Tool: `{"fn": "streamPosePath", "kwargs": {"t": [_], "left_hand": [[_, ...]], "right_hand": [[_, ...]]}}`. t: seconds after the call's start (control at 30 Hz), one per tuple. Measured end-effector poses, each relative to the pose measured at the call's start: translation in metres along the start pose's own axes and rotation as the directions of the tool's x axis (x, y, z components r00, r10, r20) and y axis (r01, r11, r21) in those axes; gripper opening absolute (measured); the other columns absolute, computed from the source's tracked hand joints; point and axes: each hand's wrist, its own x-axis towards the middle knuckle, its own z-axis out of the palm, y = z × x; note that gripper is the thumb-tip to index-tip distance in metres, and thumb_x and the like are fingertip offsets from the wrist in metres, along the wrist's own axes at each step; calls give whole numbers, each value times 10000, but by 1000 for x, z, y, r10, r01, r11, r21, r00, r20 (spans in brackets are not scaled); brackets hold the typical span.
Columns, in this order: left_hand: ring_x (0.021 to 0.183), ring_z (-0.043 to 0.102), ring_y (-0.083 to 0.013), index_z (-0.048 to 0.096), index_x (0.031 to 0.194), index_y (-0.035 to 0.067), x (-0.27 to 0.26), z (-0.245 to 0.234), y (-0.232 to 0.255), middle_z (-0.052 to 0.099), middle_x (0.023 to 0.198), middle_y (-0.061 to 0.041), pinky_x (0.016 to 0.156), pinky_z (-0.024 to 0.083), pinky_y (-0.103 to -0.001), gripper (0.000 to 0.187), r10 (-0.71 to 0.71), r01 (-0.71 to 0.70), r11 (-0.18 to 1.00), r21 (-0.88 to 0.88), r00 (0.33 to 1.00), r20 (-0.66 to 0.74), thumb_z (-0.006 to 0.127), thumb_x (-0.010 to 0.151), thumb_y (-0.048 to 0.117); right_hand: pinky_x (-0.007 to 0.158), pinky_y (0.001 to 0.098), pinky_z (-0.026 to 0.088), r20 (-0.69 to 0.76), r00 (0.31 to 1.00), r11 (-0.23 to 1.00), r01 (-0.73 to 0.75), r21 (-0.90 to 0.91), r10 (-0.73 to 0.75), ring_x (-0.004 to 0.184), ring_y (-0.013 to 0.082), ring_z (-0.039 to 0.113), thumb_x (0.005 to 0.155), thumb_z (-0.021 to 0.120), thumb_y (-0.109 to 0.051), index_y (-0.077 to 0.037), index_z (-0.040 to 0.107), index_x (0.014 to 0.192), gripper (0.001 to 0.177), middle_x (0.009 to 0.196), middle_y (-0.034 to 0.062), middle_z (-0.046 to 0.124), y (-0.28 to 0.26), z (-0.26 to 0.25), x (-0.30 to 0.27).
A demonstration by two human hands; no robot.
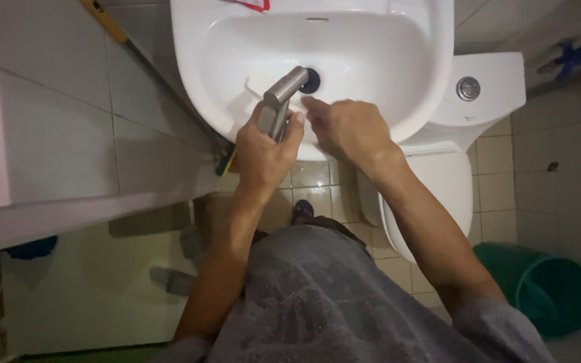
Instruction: The person scrubs a white bathroom sink with a white brush while rinsing it with a handheld shower sprayer. The person repeatedly scrubs the basin and drain area and rinses the brush and sink surface throughout the clip.
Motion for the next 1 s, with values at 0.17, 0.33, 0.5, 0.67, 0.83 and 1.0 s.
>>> {"fn": "streamPosePath", "kwargs": {"t": [0.17, 0.33, 0.5, 0.67, 0.83, 1.0], "left_hand": [[503, 621, -75, 682, 1090, 19, 3, 3, -6, 664, 653, 4, 448, 493, -271, 261, -101, 102, 994, -36, 994, 43, 687, 948, 238], [559, 625, -73, 683, 1094, 3, 1, 5, -13, 675, 726, -1, 480, 506, -261, 254, 20, -19, 999, -26, 999, 30, 680, 1006, 242], [516, 581, -88, 707, 1083, 0, 2, 1, -3, 641, 650, -20, 484, 463, -285, 279, -107, 107, 994, 9, 994, 23, 705, 981, 259], [543, 627, -70, 706, 1104, 5, -2, 4, -11, 675, 705, -5, 475, 499, -252, 287, -65, 64, 998, 14, 997, 31, 694, 1006, 275], [497, 626, -77, 673, 1148, -12, 2, 3, -17, 680, 690, -6, 417, 497, -258, 326, 20, -20, 1000, -8, 999, 31, 665, 985, 271], [565, 625, -106, 694, 1035, 11, 2, -1, -13, 668, 691, -20, 502, 494, -312, 273, 95, -95, 995, 12, 995, 6, 688, 1002, 281]], "right_hand": [[473, 418, 532, 332, 917, 958, -140, -249, 220, 521, 263, 664, 1124, 426, -293, -111, 500, 1475, 402, 662, 130, 681, -4, -4, 23], [350, 354, 456, 6, 1000, 937, -21, -348, 24, 410, 179, 570, 1057, 515, -313, -182, 693, 1258, 299, 571, 57, 642, 42, -4, 8], [433, 434, 527, 78, 956, 904, -239, -355, 284, 500, 283, 678, 1084, 517, -265, -159, 671, 1282, 273, 639, 122, 700, 64, -18, -12], [526, 487, 546, 19, 944, 883, -300, -360, 329, 580, 358, 698, 1046, 570, -291, -132, 721, 1105, 227, 690, 156, 696, 72, -29, -23], [576, 460, 544, -200, 977, 939, -141, -314, 79, 652, 329, 686, 954, 679, -260, -164, 763, 1087, 184, 764, 123, 695, 76, -3, -23], [639, 441, 551, -203, 977, 927, -132, -351, 63, 714, 313, 686, 920, 734, -281, -162, 780, 986, 144, 787, 105, 700, 82, 12, -11]]}}
